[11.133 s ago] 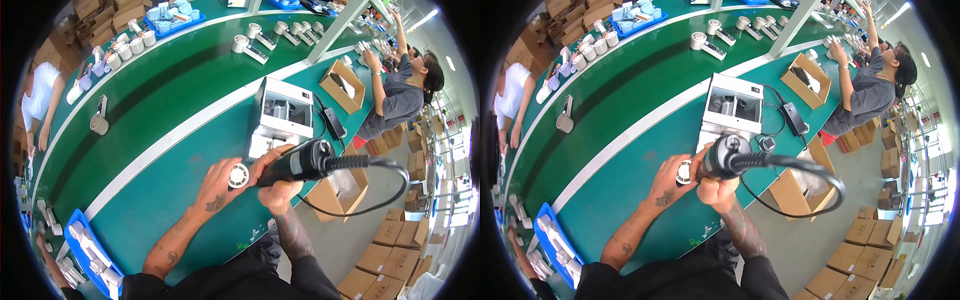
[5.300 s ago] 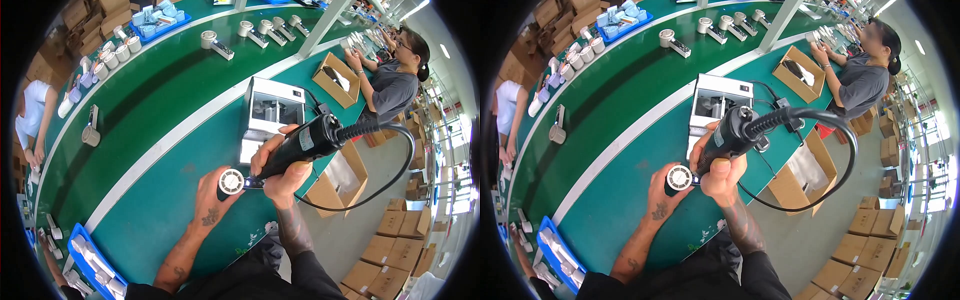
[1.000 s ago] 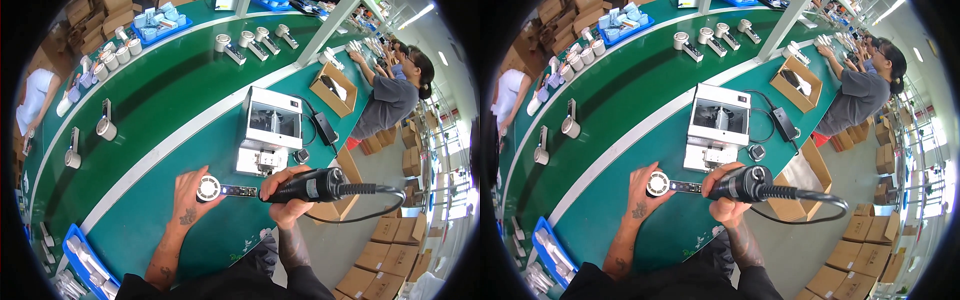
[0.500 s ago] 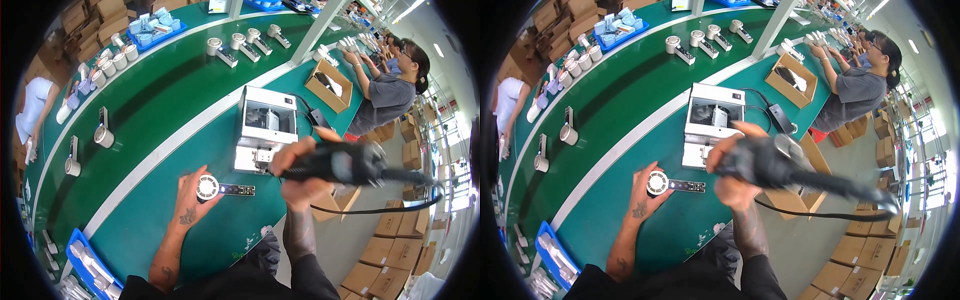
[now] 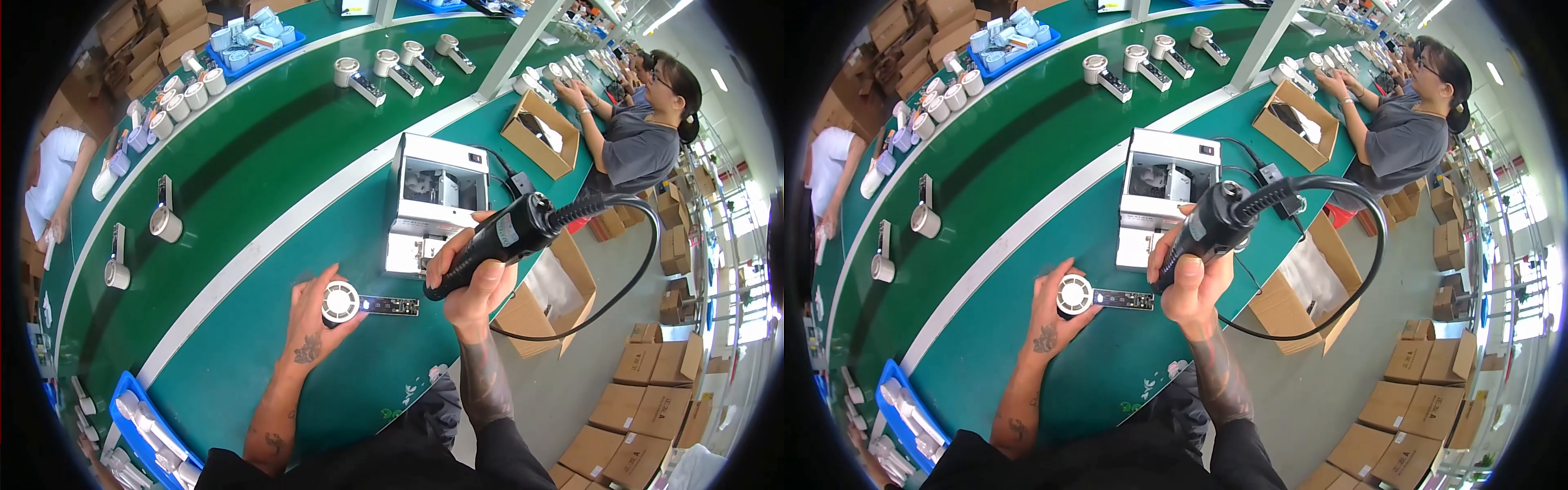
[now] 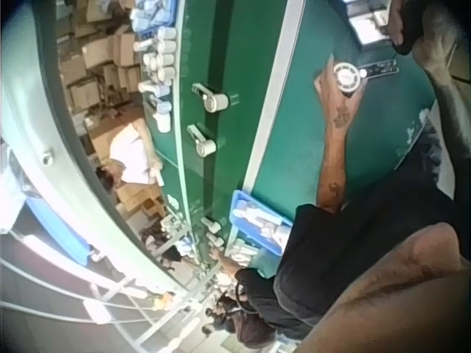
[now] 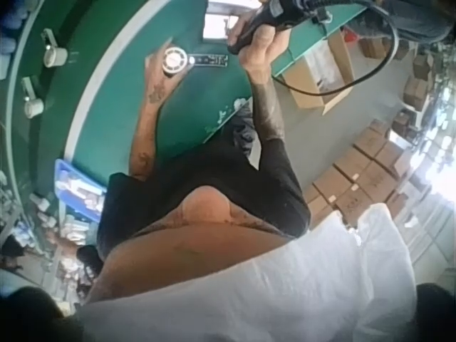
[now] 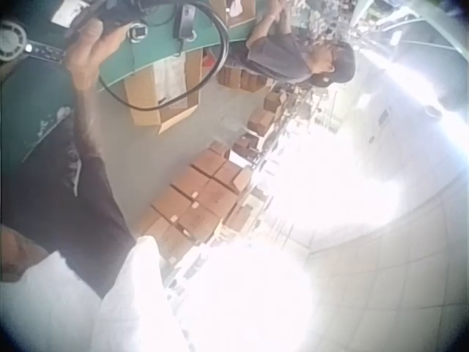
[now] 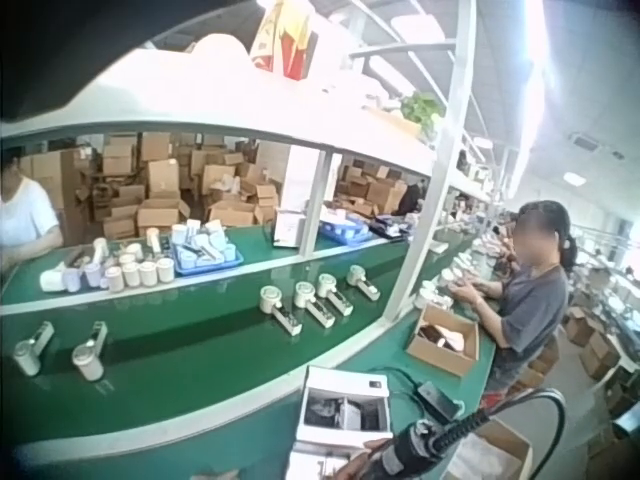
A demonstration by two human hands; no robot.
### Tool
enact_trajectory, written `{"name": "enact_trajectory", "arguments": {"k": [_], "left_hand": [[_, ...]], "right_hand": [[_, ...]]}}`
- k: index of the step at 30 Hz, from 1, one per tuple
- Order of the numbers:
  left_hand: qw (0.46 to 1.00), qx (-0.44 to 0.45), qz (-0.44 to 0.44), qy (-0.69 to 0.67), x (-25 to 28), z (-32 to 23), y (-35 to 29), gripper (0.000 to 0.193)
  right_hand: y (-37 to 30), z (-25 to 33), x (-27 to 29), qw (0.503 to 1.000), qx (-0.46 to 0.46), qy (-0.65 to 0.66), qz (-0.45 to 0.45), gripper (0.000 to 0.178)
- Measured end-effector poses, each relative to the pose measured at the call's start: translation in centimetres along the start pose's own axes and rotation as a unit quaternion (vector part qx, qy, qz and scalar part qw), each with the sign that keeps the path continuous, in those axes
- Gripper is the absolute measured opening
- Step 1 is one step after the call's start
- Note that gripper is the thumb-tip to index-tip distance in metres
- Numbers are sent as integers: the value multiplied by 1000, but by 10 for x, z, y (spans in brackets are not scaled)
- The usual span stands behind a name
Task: The person fastens electronic components onto a circuit board using an electric screwdriver to drive screws from an automatic screw feeder.
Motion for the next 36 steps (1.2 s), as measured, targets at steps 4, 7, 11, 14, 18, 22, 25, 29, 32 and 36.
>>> {"name": "enact_trajectory", "arguments": {"k": [4, 7, 11, 14, 18, 22, 25, 29, 32, 36], "left_hand": [[1000, -9, -2, 6, -1, 0, 0, 87], [1000, -2, 4, 9, -2, 2, 0, 88], [1000, -4, 1, 9, -2, 1, 1, 88], [1000, -4, 2, 8, -2, 1, 2, 87], [1000, -6, 0, 2, 0, 2, 1, 86], [1000, -16, 7, 14, -1, 0, 2, 86], [999, -28, -1, 17, 0, -5, 3, 85], [999, -31, 22, 37, -5, -13, 2, 83], [997, -33, 45, 51, -25, -29, 3, 84], [997, -56, 38, 40, -42, -40, 3, 96]], "right_hand": [[-1, -2, 3, 1000, 4, 8, -2, 82], [-3, 3, 4, 999, 10, 30, -21, 82], [0, -3, 7, 1000, -5, 26, -14, 82], [-6, -6, 8, 999, -1, 26, -20, 80], [-16, -8, 6, 999, 17, 12, -27, 81], [-16, -6, 6, 999, -2, 15, -43, 82], [-19, -4, 9, 999, 0, 14, -53, 84], [-12, 4, 11, 999, -33, 21, -25, 90], [14, 44, 9, 996, 21, 50, -72, 104], [36, 33, -6, 999, 38, -20, -2, 91]]}}
Point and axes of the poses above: each hand's wrist, its own y-axis towards the middle knuckle, its own x-axis out of the back of the hand, z = x × y, the point moved 7 cm from there along y, towards the middle knuckle, and after that the axes turned 2 degrees about y, right-handed, at the moved point
